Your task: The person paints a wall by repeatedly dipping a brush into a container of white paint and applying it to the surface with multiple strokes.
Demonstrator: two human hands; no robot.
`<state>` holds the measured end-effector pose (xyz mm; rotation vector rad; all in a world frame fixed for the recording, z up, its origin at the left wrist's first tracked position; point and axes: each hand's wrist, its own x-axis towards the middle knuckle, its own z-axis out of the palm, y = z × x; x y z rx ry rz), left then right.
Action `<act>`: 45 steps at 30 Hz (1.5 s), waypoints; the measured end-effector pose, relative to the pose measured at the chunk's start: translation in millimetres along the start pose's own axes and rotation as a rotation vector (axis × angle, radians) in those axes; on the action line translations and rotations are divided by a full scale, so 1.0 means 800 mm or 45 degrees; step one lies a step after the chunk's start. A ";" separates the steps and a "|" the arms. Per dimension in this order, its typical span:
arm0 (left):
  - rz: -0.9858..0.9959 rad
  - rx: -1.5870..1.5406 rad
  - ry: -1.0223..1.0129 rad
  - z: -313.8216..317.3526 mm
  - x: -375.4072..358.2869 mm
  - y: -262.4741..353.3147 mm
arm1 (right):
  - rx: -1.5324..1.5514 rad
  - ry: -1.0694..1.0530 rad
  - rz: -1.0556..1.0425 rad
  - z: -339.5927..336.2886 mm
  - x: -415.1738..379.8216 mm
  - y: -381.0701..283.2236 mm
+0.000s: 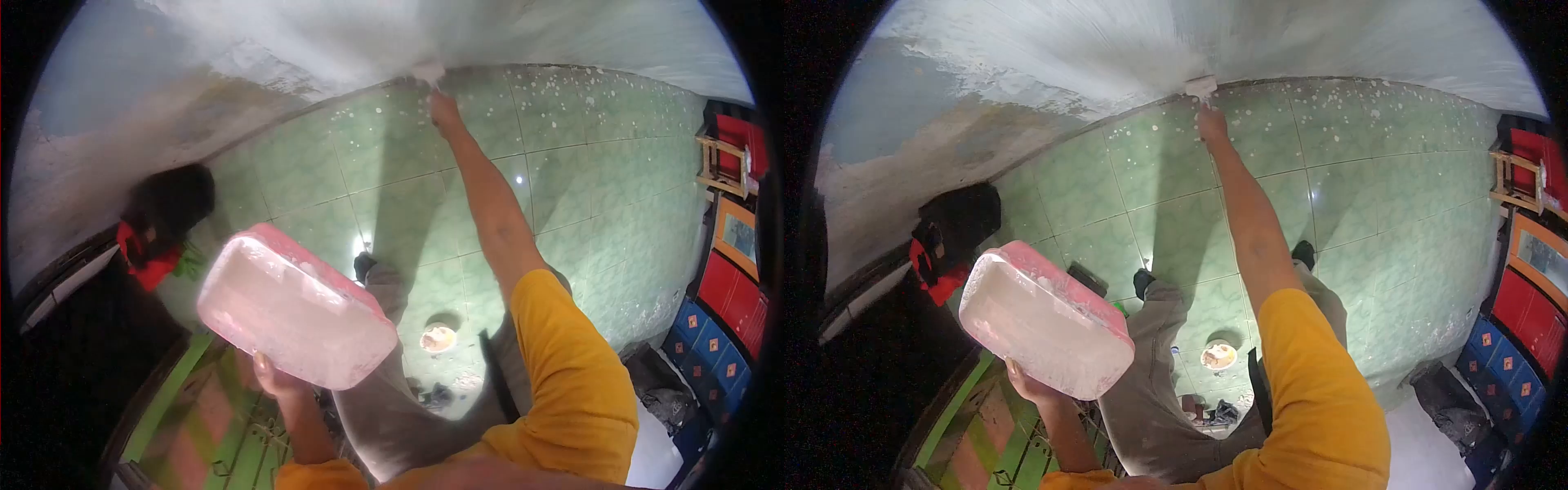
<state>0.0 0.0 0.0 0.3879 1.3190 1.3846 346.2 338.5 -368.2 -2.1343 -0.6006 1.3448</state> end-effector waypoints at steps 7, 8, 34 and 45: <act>-0.053 0.087 0.092 0.056 -0.036 0.098 | 0.026 0.045 -0.660 -0.066 -0.245 -0.169; -0.049 0.087 0.072 0.058 -0.038 0.107 | 0.083 0.044 -0.823 -0.081 -0.287 -0.196; 0.209 0.191 0.158 -0.019 0.034 0.008 | -0.138 -0.179 -0.189 0.075 0.043 0.029; 0.040 0.097 0.108 0.041 -0.024 0.128 | 0.169 -0.048 -0.809 -0.104 -0.389 -0.275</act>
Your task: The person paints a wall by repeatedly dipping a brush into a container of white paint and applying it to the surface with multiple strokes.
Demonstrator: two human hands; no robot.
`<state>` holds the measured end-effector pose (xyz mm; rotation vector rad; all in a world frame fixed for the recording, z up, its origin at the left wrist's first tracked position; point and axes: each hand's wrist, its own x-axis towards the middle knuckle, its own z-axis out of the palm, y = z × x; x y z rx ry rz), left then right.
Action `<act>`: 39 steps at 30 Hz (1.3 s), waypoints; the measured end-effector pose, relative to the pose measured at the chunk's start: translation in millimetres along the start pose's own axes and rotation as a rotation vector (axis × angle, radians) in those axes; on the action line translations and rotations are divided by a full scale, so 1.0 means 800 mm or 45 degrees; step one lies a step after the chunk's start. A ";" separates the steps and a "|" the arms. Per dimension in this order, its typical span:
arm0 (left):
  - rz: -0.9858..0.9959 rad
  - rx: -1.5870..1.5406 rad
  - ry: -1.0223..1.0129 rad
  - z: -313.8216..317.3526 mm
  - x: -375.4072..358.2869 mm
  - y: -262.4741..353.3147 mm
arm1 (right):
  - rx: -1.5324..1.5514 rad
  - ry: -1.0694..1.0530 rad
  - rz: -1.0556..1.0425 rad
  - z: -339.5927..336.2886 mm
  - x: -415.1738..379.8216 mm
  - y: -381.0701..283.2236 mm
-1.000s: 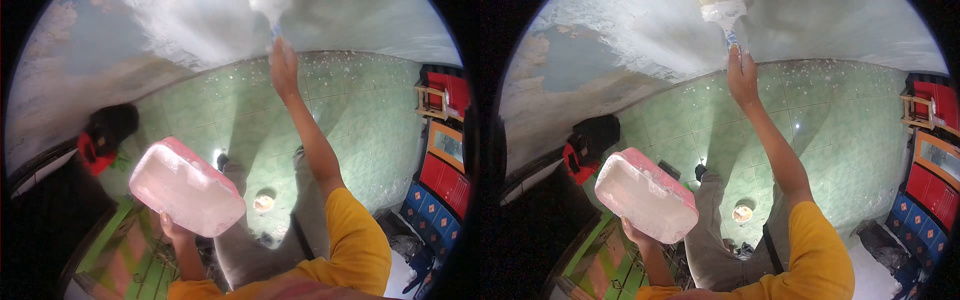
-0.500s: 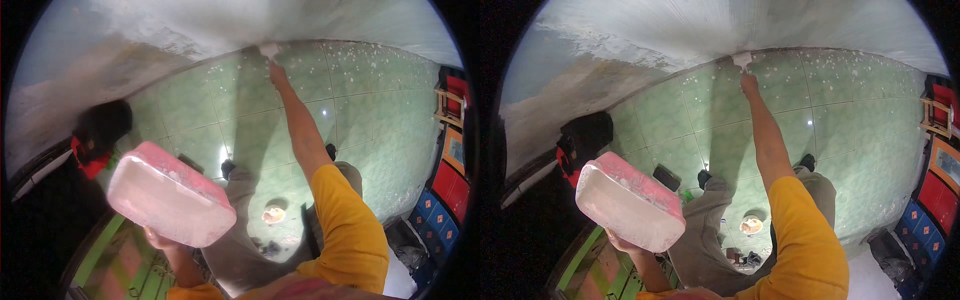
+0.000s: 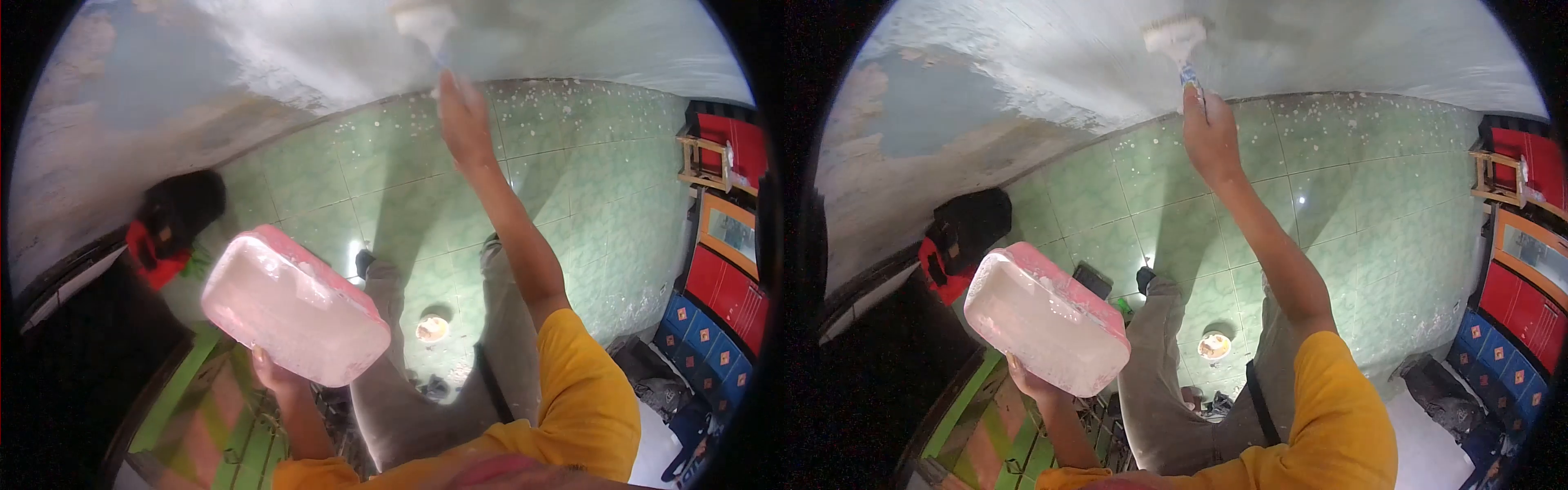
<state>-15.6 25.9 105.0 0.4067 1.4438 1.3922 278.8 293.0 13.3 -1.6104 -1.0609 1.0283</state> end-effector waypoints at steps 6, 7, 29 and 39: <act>-0.001 -0.075 -0.023 0.014 -0.018 0.037 | 0.090 0.085 -0.298 -0.005 -0.006 -0.087; -0.013 -0.086 -0.009 0.018 -0.020 0.040 | 0.045 0.090 -0.318 0.001 0.014 -0.058; -0.087 -0.200 -0.070 0.025 -0.059 0.092 | 0.171 -0.027 0.235 -0.019 -0.001 -0.144; -0.045 -0.310 -0.261 0.085 -0.087 0.217 | 0.404 -0.093 -0.132 -0.120 -0.119 -0.466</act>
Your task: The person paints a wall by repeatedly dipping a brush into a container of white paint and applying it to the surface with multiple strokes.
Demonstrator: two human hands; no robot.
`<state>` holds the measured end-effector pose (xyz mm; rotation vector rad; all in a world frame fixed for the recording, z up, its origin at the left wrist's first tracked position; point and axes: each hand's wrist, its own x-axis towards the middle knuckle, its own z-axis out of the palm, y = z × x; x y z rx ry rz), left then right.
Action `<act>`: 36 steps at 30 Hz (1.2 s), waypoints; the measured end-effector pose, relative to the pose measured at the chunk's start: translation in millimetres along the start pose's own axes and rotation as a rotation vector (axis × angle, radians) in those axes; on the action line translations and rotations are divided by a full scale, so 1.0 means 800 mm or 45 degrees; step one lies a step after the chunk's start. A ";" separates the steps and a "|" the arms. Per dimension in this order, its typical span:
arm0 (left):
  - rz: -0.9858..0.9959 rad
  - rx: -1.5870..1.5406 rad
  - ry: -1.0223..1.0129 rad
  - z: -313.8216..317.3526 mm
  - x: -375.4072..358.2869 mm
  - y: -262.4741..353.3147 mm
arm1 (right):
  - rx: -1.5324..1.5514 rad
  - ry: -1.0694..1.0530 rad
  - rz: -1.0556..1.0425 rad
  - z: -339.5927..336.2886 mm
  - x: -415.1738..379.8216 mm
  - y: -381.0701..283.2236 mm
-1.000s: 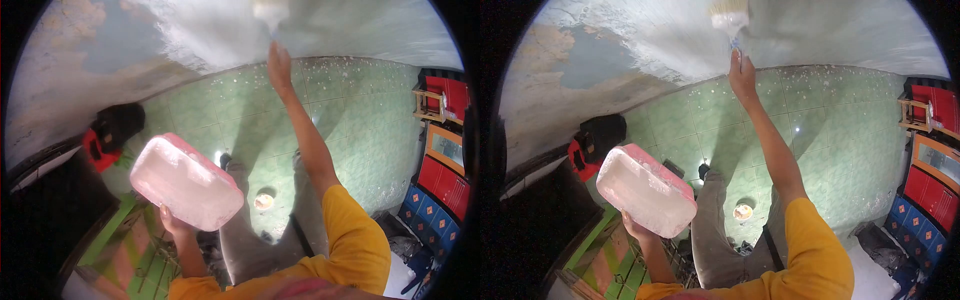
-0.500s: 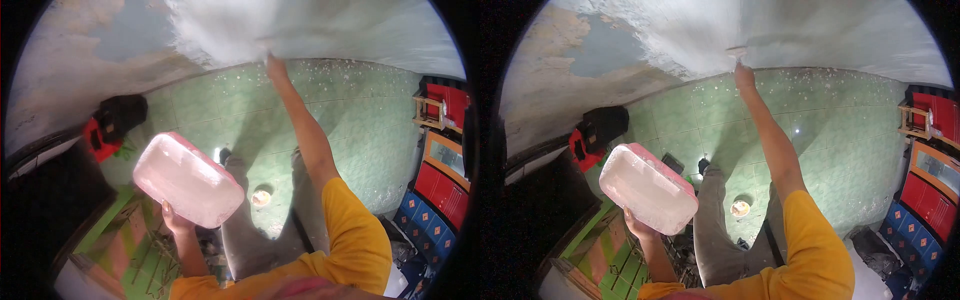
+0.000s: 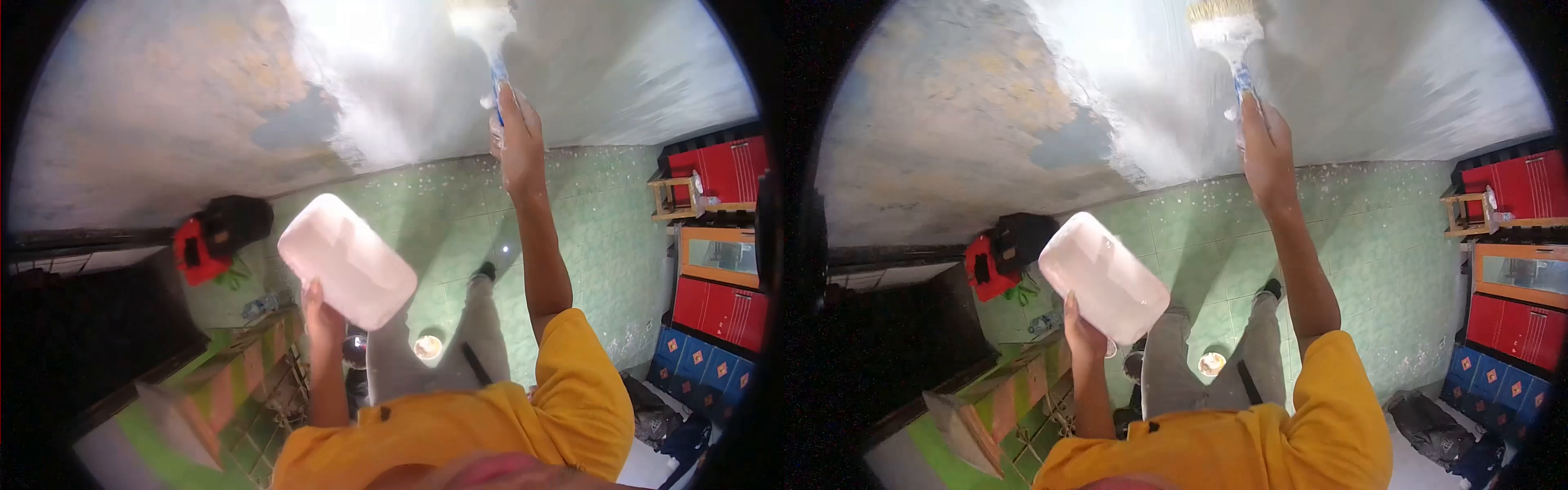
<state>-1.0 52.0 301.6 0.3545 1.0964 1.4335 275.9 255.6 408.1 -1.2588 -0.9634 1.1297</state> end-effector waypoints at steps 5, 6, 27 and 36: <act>-0.030 -0.014 -0.112 0.072 -0.011 0.065 | -0.312 0.030 -0.116 -0.023 -0.112 -0.089; 0.018 0.001 -0.159 0.094 0.002 0.078 | -0.344 0.072 -0.189 -0.025 -0.124 -0.102; 0.156 0.148 -0.251 0.248 -0.138 0.046 | -0.790 -0.205 -0.904 -0.118 -0.217 -0.196; 0.074 0.182 -0.209 0.250 -0.155 0.019 | -0.825 -0.307 -0.784 -0.120 -0.206 -0.172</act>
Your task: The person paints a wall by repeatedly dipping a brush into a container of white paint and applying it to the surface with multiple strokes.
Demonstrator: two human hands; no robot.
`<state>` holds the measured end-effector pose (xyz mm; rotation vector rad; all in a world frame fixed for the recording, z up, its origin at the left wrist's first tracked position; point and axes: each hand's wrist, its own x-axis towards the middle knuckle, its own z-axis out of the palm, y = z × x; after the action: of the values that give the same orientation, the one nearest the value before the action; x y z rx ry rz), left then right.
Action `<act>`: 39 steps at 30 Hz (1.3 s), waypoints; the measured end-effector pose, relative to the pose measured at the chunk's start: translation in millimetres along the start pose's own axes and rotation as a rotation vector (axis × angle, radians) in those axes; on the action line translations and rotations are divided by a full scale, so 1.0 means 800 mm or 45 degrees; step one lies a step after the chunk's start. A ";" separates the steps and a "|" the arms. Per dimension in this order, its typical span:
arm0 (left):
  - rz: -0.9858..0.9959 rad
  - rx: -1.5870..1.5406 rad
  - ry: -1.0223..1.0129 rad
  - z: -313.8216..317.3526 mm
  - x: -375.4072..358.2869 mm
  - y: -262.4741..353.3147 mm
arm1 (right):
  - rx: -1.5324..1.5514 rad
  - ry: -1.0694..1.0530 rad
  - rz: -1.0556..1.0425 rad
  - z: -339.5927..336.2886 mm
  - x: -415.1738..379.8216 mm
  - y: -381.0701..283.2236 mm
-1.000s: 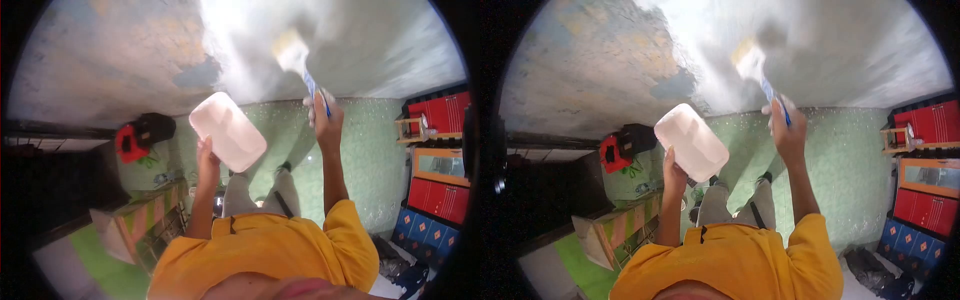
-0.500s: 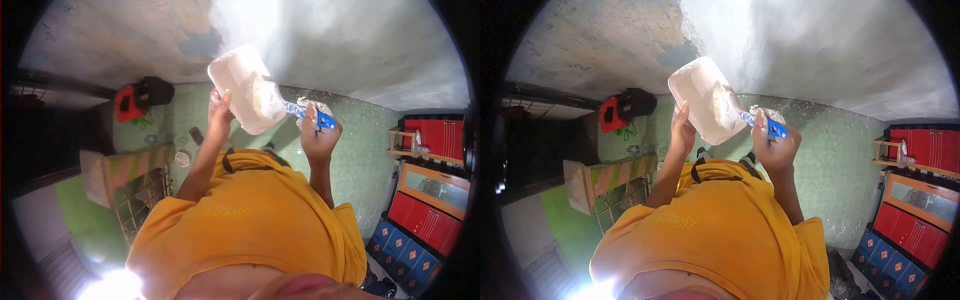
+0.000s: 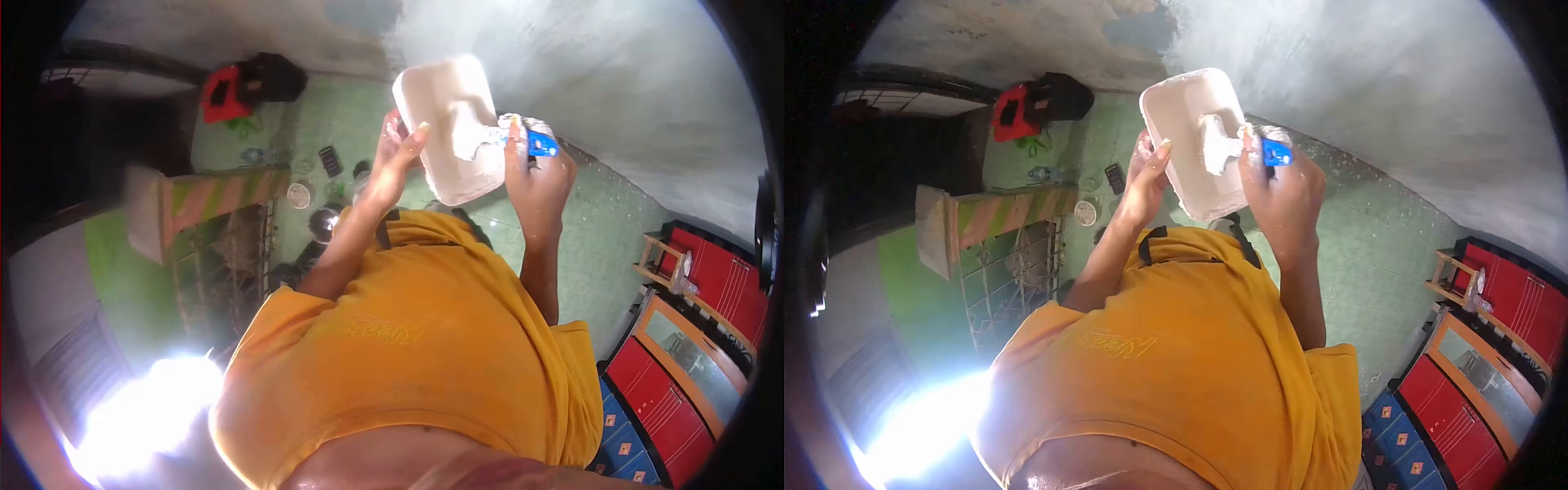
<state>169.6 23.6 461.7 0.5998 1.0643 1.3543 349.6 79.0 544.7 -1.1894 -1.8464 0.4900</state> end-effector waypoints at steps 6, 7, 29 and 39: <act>-0.081 -0.072 -0.053 -0.044 0.035 0.037 | -0.012 -0.049 0.246 0.043 0.031 -0.030; -0.082 -0.092 -0.066 -0.049 0.039 0.047 | -0.013 -0.065 0.257 0.050 0.034 -0.033; -0.196 -0.105 -0.173 -0.056 0.086 0.052 | 0.990 0.792 1.066 0.043 -0.006 0.025; -0.162 -0.068 -0.090 -0.072 0.132 0.019 | 1.431 0.711 1.133 0.031 -0.045 0.112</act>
<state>100.1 114.3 421.9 0.5282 0.9896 1.2383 383.7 92.6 452.3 -1.0660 -0.2978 1.2906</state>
